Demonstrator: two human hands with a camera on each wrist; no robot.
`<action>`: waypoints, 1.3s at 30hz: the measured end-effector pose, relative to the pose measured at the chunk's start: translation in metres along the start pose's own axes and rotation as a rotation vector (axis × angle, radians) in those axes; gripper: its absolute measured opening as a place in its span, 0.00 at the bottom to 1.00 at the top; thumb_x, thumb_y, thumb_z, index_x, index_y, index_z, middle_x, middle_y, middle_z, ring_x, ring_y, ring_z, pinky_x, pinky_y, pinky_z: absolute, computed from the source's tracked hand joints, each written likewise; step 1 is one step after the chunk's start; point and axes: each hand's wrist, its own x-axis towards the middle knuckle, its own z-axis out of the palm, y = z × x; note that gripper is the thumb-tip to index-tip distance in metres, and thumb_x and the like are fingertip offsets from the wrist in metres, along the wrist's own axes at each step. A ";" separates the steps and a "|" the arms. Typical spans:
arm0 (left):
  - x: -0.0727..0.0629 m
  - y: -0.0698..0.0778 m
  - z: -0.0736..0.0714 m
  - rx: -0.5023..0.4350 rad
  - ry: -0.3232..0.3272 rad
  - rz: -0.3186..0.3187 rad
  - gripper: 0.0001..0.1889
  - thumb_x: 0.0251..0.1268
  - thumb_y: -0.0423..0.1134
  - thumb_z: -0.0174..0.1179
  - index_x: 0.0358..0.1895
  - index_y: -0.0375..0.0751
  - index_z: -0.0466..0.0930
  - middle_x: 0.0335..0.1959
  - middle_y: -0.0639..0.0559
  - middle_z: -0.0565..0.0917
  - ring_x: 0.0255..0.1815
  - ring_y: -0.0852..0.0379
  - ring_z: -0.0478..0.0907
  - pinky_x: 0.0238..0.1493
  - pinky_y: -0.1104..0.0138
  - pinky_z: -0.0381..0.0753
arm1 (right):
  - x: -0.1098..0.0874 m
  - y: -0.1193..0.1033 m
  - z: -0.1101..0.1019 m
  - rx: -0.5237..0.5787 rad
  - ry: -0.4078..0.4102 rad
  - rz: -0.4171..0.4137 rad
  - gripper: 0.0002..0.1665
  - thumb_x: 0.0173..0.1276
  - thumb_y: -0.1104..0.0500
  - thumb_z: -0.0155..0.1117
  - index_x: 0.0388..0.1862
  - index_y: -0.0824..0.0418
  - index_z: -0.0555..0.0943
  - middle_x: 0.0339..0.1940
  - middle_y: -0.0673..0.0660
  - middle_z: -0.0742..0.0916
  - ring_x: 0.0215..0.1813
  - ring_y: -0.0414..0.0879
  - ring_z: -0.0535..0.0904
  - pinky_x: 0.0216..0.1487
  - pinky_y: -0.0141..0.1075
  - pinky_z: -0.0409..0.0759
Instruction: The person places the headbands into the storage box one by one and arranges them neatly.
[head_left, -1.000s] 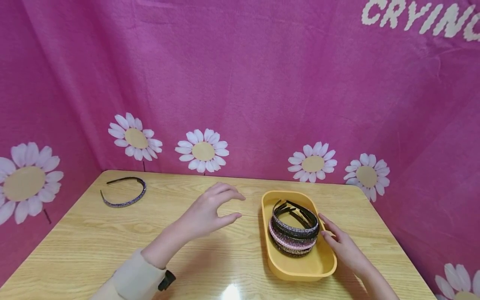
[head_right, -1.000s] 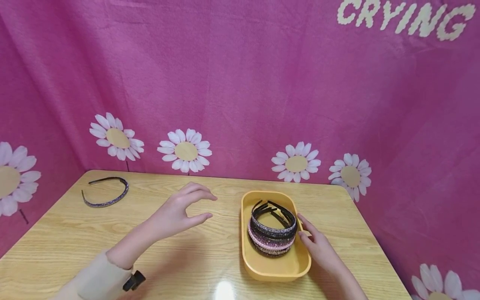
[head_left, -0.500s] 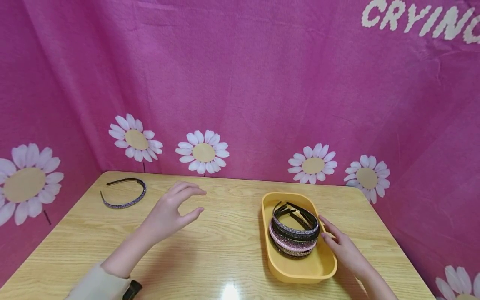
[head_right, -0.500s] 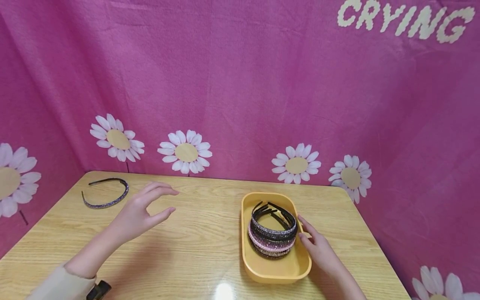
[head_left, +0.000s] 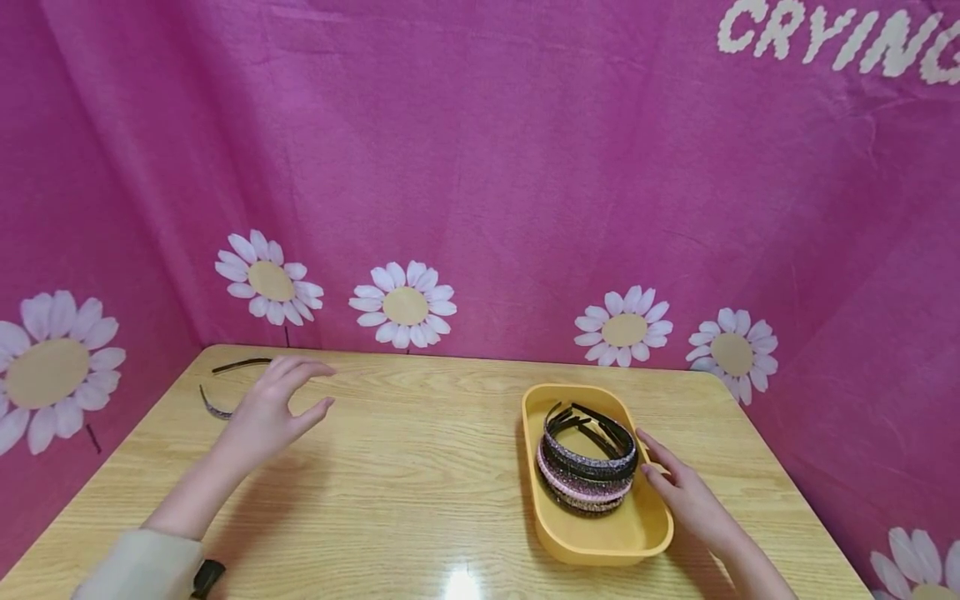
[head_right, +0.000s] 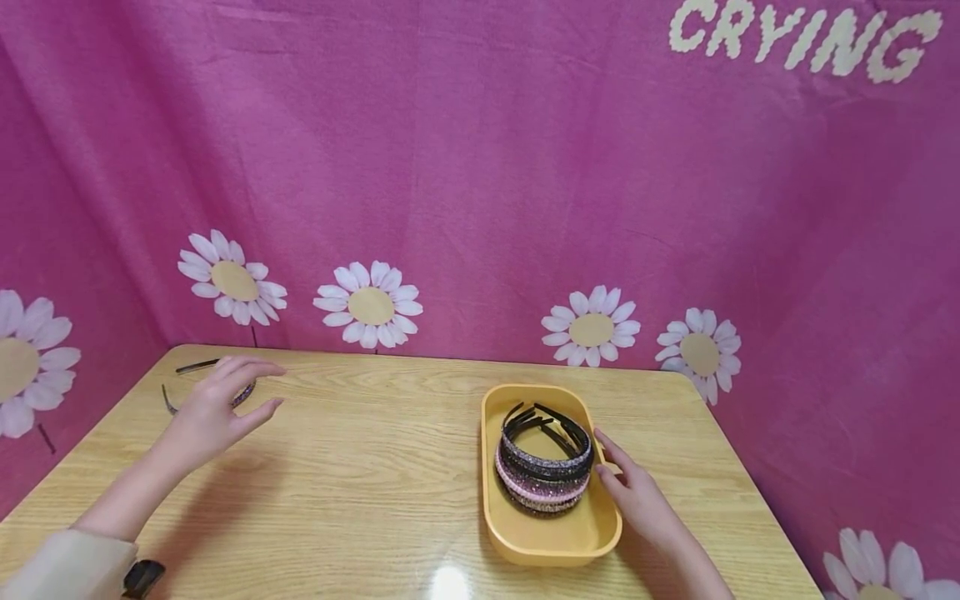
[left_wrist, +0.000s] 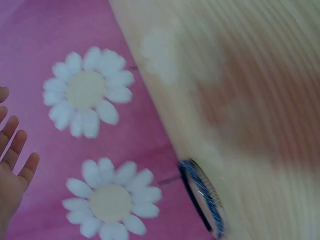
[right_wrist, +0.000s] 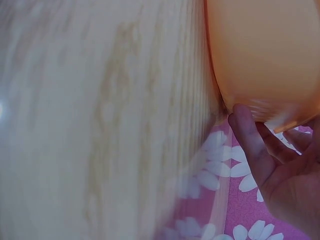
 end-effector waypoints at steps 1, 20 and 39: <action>-0.002 -0.004 -0.001 0.006 -0.003 -0.013 0.21 0.44 0.30 0.71 0.46 0.39 0.80 0.43 0.49 0.80 0.48 0.52 0.73 0.47 0.62 0.72 | 0.000 0.000 0.000 -0.001 0.000 0.001 0.31 0.75 0.56 0.49 0.73 0.61 0.58 0.61 0.75 0.72 0.55 0.63 0.77 0.46 0.28 0.77; -0.025 -0.083 0.002 0.081 -0.095 -0.213 0.18 0.47 0.28 0.68 0.44 0.30 0.78 0.42 0.37 0.80 0.46 0.39 0.72 0.48 0.47 0.71 | 0.001 0.000 -0.003 -0.031 0.002 -0.008 0.31 0.75 0.55 0.49 0.73 0.61 0.58 0.61 0.75 0.72 0.55 0.64 0.77 0.52 0.41 0.78; -0.046 -0.130 0.006 0.018 -0.255 -0.303 0.17 0.47 0.25 0.67 0.43 0.27 0.78 0.40 0.33 0.80 0.42 0.35 0.78 0.44 0.46 0.77 | 0.001 0.003 -0.002 -0.027 0.003 -0.020 0.30 0.74 0.56 0.49 0.73 0.61 0.59 0.60 0.75 0.73 0.54 0.63 0.78 0.49 0.32 0.78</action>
